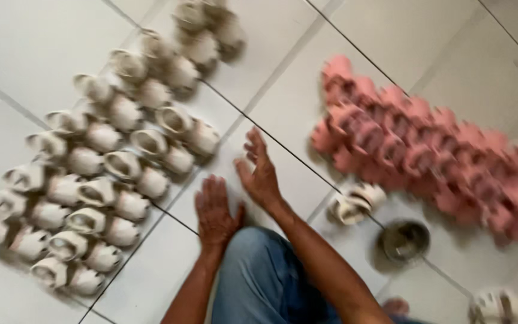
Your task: The person sits on a tiled floor surrounded by rows of white and pink children's shoes. They hold a white shoe, dip their fingers into a small bowl of liquid, and rub and press the shoe's strap, edges and upper, working one shoe at a time and placing it back with the others.
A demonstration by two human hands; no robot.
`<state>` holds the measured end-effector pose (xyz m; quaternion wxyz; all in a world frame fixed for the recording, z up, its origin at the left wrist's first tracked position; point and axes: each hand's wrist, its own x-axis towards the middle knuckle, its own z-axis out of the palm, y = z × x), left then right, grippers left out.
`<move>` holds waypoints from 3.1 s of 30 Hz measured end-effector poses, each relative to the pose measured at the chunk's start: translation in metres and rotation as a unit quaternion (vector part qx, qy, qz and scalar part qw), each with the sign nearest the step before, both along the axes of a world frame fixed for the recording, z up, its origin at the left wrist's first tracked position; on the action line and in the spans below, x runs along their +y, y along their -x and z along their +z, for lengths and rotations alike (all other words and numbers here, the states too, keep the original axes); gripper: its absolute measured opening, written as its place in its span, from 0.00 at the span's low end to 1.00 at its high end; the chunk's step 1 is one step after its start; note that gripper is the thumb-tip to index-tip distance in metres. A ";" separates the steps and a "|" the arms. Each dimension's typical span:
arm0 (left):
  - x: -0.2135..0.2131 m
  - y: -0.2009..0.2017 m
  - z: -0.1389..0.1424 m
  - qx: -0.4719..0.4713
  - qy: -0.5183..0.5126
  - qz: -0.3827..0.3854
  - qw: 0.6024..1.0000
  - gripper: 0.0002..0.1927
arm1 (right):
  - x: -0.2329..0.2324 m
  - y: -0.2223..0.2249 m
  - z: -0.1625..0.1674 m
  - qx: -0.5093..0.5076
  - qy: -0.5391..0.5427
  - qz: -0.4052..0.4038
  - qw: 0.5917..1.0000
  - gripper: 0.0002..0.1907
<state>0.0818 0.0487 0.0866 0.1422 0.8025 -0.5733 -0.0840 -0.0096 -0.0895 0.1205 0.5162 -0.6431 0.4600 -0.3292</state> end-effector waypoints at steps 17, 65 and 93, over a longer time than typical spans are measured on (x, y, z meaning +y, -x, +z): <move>-0.078 -0.029 0.072 0.277 -0.034 -0.019 0.960 0.28 | 0.024 0.210 0.040 0.404 0.357 -0.075 0.839 0.39; -0.020 0.151 0.240 0.885 -0.107 -0.106 0.441 0.33 | 0.156 0.226 0.220 -0.194 0.111 -0.191 0.956 0.29; -0.018 0.138 0.269 0.961 -0.118 -0.111 0.225 0.35 | 0.173 0.229 0.268 -0.297 0.071 -0.143 0.942 0.34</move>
